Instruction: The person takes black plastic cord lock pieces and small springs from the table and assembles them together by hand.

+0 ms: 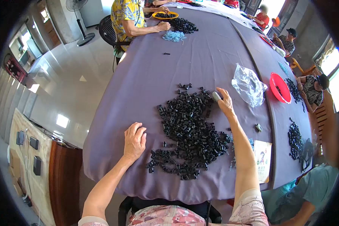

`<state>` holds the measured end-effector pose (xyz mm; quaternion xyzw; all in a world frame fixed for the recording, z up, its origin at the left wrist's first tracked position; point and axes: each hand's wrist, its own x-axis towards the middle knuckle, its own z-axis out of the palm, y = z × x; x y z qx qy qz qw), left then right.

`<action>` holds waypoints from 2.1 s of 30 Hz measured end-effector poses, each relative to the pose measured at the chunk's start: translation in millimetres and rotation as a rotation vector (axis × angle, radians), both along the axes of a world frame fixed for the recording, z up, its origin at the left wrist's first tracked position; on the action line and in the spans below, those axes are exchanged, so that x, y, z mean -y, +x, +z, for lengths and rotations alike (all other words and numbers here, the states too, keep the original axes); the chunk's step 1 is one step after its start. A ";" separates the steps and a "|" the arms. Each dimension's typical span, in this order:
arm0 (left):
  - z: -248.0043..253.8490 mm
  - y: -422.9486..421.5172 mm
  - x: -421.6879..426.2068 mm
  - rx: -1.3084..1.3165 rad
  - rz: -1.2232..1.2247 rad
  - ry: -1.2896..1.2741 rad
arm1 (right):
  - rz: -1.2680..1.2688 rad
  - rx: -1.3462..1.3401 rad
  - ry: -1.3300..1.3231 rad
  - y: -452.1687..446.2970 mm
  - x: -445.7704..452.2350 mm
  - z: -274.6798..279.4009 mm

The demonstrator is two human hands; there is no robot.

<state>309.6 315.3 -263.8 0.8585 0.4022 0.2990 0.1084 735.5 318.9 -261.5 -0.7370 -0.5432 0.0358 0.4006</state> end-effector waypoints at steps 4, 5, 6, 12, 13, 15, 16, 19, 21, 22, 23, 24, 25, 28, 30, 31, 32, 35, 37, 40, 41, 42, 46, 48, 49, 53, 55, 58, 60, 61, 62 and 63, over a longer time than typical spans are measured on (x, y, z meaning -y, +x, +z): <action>2.7 0.7 0.3 0.002 -0.001 -0.012 | 0.109 -0.037 -0.040 -14.9 -18.4 -4.1; 2.3 1.1 0.1 -0.003 -0.003 -0.012 | 0.149 -0.055 -0.040 -22.7 -22.5 -1.8; 1.9 1.0 0.2 -0.006 -0.004 -0.013 | 0.217 -0.044 -0.017 -24.2 -26.8 -11.8; 1.8 1.0 0.3 -0.001 -0.004 -0.023 | 0.349 -0.182 -0.097 -75.9 -1.8 14.5; 1.7 0.7 0.0 0.003 -0.004 -0.020 | 0.384 -0.186 -0.104 -80.3 2.9 11.4; 1.9 0.9 -0.3 0.001 -0.003 -0.023 | 0.441 -0.258 -0.126 -94.5 14.7 16.8; 2.0 0.9 -0.5 -0.001 -0.002 -0.026 | 0.488 -0.284 -0.187 -101.8 21.5 27.1; 3.5 1.3 -0.4 -0.005 0.003 -0.022 | 0.717 -0.220 -0.154 -109.1 22.7 34.6; 3.6 1.8 -0.6 -0.007 -0.001 -0.029 | 0.628 -0.424 -0.138 -111.3 12.6 40.1; 3.8 1.5 -1.2 -0.009 0.001 -0.031 | 0.584 -0.525 -0.128 -110.2 3.6 42.4; 4.2 1.2 -1.5 -0.006 0.000 -0.035 | 0.517 -0.419 -0.075 -105.4 -9.0 44.9; 4.6 1.1 -1.2 -0.004 0.000 -0.041 | 0.467 -0.305 -0.037 -98.6 -23.2 45.5; 5.5 1.1 -1.1 -0.004 -0.001 -0.045 | 0.415 -0.192 0.001 -91.0 -37.3 43.7; 6.6 2.0 -1.4 -0.009 0.009 -0.046 | 0.272 0.053 0.033 -67.2 -76.7 15.8; 5.7 2.0 -1.8 -0.006 0.010 -0.053 | 0.277 0.046 -0.035 -56.4 -97.1 -5.4; 5.4 2.3 -2.3 -0.001 0.010 -0.057 | 0.283 0.043 -0.070 -58.7 -102.7 -6.8; 5.0 2.2 -2.6 0.004 0.010 -0.062 | 0.303 0.118 -0.098 -61.4 -106.1 -9.1; 8.6 2.9 -2.7 0.010 0.004 -0.065 | 0.431 0.156 -0.116 -81.7 -106.7 -10.3; 8.3 2.9 -2.8 0.010 0.006 -0.070 | 0.525 0.214 -0.199 -99.0 -95.8 -6.1; 6.9 2.2 -2.3 0.019 0.005 -0.065 | 0.649 0.142 -0.174 -113.7 -73.2 -3.8; 6.2 1.9 -2.6 0.024 0.006 -0.060 | 0.708 0.100 -0.175 -117.2 -63.8 3.2; 6.1 1.4 -2.0 0.023 0.008 -0.061 | 0.739 0.073 -0.203 -120.4 -55.5 7.5; 5.5 1.4 -1.3 0.026 0.008 -0.049 | 0.834 -0.039 -0.296 -137.5 -19.2 26.5; 4.3 1.3 -1.4 0.032 0.010 -0.027 | 0.847 -0.047 -0.313 -148.3 -0.5 37.5; 3.0 1.3 -1.7 0.039 0.010 -0.016 | 0.867 -0.053 -0.300 -152.7 7.0 38.9; 2.5 2.0 -0.4 0.041 0.007 0.019 | 0.861 0.099 -0.134 -166.7 38.2 46.9; -0.7 1.7 -1.3 0.048 0.001 0.035 | 0.811 0.151 -0.053 -170.3 56.1 54.9; -2.0 1.4 -1.0 0.045 0.000 0.037 | 0.624 0.085 0.001 -158.9 81.6 70.3; -3.5 1.2 -1.0 0.040 0.002 0.047 | 0.400 0.124 0.076 -138.9 96.9 68.9; -3.7 1.2 -1.0 0.041 -0.003 0.049 | 0.195 0.216 0.134 -123.9 103.2 57.6; -4.0 1.2 -1.0 0.042 -0.007 0.051 | 0.028 0.240 0.098 -103.7 108.5 42.5; -4.2 1.0 -1.0 0.042 -0.009 0.054 | -0.159 0.163 -0.027 -83.2 113.5 23.2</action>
